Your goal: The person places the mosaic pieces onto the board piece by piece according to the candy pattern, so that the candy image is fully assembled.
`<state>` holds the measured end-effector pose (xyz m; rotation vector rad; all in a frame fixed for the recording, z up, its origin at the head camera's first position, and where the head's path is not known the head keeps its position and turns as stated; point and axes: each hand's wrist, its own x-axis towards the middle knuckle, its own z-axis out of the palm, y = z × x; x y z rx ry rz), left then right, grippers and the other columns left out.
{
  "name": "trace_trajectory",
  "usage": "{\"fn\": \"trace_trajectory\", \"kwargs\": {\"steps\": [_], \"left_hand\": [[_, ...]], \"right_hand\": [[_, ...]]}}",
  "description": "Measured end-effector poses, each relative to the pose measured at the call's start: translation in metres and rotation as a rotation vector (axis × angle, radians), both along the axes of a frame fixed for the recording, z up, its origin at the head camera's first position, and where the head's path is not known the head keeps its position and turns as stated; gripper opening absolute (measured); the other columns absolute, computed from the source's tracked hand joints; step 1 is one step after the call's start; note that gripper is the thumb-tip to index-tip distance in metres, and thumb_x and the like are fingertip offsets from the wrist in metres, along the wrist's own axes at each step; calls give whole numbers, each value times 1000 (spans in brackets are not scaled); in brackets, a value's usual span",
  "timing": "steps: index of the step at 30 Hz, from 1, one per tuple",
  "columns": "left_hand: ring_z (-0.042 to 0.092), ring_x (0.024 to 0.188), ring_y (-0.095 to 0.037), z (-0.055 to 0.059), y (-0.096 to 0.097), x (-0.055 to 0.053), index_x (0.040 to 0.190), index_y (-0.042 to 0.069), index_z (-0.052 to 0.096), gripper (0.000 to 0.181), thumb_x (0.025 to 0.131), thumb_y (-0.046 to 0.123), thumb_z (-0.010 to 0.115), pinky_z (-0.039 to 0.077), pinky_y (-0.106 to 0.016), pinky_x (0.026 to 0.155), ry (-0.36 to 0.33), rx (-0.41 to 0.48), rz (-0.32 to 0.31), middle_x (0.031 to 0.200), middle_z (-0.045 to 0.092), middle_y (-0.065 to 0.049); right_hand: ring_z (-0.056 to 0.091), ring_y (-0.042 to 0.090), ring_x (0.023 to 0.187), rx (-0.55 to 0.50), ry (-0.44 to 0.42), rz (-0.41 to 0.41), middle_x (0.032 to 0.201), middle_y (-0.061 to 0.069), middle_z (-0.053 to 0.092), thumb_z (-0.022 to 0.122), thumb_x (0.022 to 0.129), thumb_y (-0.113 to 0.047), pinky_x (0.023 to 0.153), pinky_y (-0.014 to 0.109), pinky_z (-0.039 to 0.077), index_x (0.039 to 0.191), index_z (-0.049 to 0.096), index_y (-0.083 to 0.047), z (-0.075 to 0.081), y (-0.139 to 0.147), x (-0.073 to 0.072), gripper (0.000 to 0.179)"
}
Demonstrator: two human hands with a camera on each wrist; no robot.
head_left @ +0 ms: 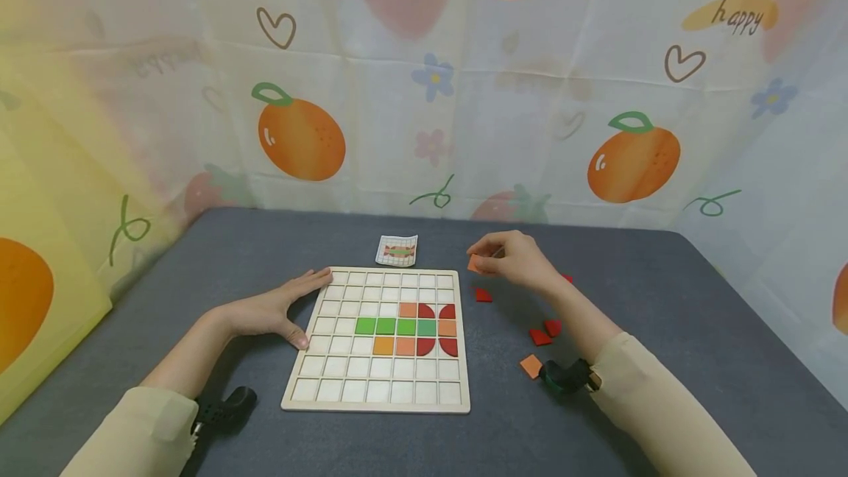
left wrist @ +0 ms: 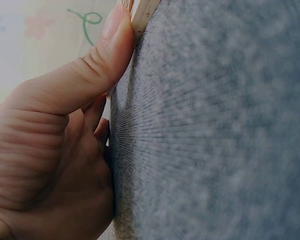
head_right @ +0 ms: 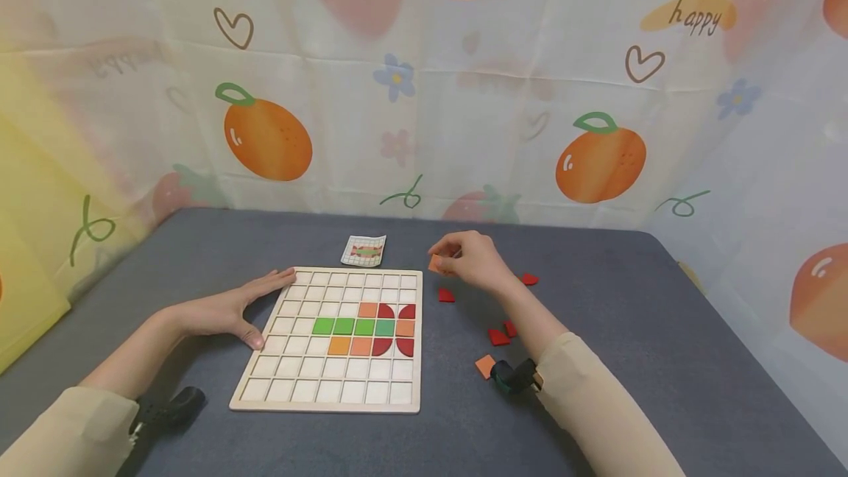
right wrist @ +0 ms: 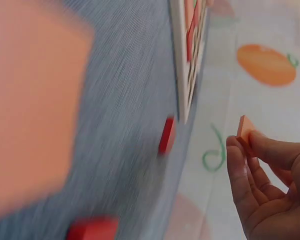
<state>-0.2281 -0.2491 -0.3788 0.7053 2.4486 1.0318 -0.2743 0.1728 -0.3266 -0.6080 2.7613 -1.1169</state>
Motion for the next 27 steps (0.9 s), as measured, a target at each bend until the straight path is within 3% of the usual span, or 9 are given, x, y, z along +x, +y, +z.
{"fn": "trace_trajectory", "kwargs": {"steps": [8,14,19,27], "left_hand": [[-13,152,-49,0,0,0,160,12,13,122,67,29,90,2,-75,111,-12,-3,6,168,-2,-17],[-13,152,-49,-1,-1,-1,160,11,13,122,67,29,90,1,-75,111,-12,-2,9,168,-3,-18],[-13,152,-49,-1,-1,-1,160,10,13,122,67,28,90,1,-75,111,-13,-5,11,168,-3,-18],[-13,151,-50,1,2,0,160,9,13,123,66,29,91,0,-76,111,-18,-1,11,168,-3,-18]], "right_hand": [[72,29,89,-51,-28,86,98,10,74,66,94,-15,80,42,59,116,72,-8,-1,-42,3,24],[71,19,86,-49,-31,131,99,6,76,70,92,-17,80,37,57,114,73,-10,-3,-69,5,24],[68,14,83,-68,-43,152,98,6,74,71,88,-13,72,27,55,108,76,-13,-8,-87,4,20],[65,9,71,-31,-54,213,86,5,73,73,86,-9,66,23,52,102,77,-13,-12,-108,5,17]]}}
